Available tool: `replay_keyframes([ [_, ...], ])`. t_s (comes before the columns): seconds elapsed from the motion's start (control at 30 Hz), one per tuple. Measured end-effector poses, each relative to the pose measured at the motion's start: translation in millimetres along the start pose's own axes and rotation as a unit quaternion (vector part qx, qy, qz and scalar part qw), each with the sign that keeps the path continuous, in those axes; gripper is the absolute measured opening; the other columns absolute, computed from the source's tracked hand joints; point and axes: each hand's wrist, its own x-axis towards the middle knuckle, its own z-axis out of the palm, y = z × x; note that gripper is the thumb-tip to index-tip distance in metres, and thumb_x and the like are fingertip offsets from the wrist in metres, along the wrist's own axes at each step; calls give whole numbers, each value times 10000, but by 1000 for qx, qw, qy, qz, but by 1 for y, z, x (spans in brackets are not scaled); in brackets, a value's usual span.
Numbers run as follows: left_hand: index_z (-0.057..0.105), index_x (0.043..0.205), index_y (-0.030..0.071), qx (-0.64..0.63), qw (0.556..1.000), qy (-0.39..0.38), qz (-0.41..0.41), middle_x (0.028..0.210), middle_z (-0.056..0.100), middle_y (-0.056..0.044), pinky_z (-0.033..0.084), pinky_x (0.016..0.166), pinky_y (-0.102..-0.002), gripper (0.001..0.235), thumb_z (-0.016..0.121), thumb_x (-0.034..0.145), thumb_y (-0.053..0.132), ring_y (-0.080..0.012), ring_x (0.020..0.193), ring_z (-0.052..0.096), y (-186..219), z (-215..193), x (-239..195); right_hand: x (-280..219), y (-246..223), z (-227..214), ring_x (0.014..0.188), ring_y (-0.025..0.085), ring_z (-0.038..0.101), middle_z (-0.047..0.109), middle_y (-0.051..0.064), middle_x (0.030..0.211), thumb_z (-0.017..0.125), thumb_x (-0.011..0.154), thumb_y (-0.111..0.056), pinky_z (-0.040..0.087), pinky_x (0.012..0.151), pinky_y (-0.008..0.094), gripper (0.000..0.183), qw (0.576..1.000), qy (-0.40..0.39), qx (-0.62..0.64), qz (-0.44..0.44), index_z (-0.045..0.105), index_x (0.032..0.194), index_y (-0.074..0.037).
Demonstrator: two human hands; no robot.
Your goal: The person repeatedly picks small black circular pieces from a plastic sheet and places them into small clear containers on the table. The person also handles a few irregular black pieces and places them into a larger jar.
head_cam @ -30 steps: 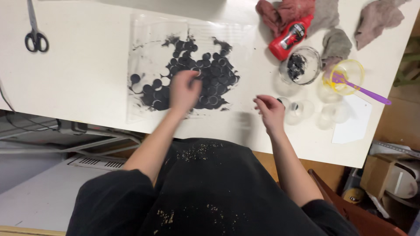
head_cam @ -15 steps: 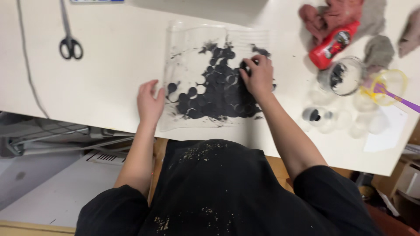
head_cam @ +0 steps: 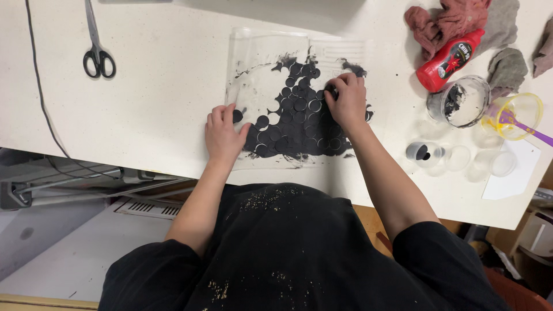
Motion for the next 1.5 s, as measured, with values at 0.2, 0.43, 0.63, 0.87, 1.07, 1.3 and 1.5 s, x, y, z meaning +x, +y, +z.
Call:
replay_keyframes([
  [0.2, 655, 1281, 100, 17, 1000, 20, 4, 1156, 578, -64, 470, 911, -426, 497, 826, 835, 236, -277, 1069, 579, -7, 10, 2, 1, 0, -4, 985, 315, 568, 673, 75, 990, 825, 846, -119, 498, 873, 422, 110, 998, -28, 39, 36, 743, 909, -79],
  [0.43, 678, 1233, 74, -39, 998, 51, 15, 1149, 606, -88, 507, 921, -421, 425, 805, 843, 185, -299, 1069, 606, -8, 5, 0, -31, 0, -16, 797, 207, 648, 686, 76, 923, 809, 865, -112, 541, 732, 337, 126, 979, 8, 179, 94, 720, 936, -56],
  [0.63, 690, 1185, 33, -179, 981, 37, -62, 1142, 646, -104, 554, 827, -362, 388, 814, 834, 142, -224, 913, 648, -9, -8, -6, -100, 17, -44, 729, 102, 552, 685, 28, 864, 797, 899, -104, 465, 666, 255, 119, 905, 13, 345, 247, 715, 956, -40],
  [0.87, 695, 1137, -50, -536, 814, -122, -189, 921, 724, -56, 603, 753, -255, 224, 703, 984, 113, -112, 803, 702, 64, 14, 1, -214, 59, -81, 774, 66, 614, 700, 3, 874, 769, 917, -74, 492, 683, 219, 112, 810, 95, 462, 349, 704, 999, -35],
  [1.07, 742, 1148, 11, -394, 856, -332, -47, 815, 734, -46, 508, 603, -248, 261, 732, 927, 151, -79, 703, 678, 209, 73, -5, -266, 115, -136, 776, 93, 656, 739, 26, 912, 743, 917, -72, 493, 664, 236, 139, 778, 196, 425, 419, 739, 1048, -27],
  [1.3, 749, 1097, 23, -406, 822, -398, 39, 838, 749, -15, 557, 642, -236, 229, 715, 896, 127, -71, 721, 693, 330, 130, -26, -290, 184, -183, 782, 81, 648, 738, 25, 922, 729, 947, -97, 503, 670, 229, 136, 778, 234, 410, 416, 755, 1061, -27],
  [1.5, 793, 1072, 30, -353, 870, -328, 103, 906, 762, -68, 546, 684, -270, 207, 729, 897, 123, -118, 728, 688, 379, 161, -32, -296, 228, -188, 765, 74, 638, 746, 10, 899, 744, 934, -105, 486, 655, 227, 137, 785, 200, 441, 386, 757, 1048, -30],
])
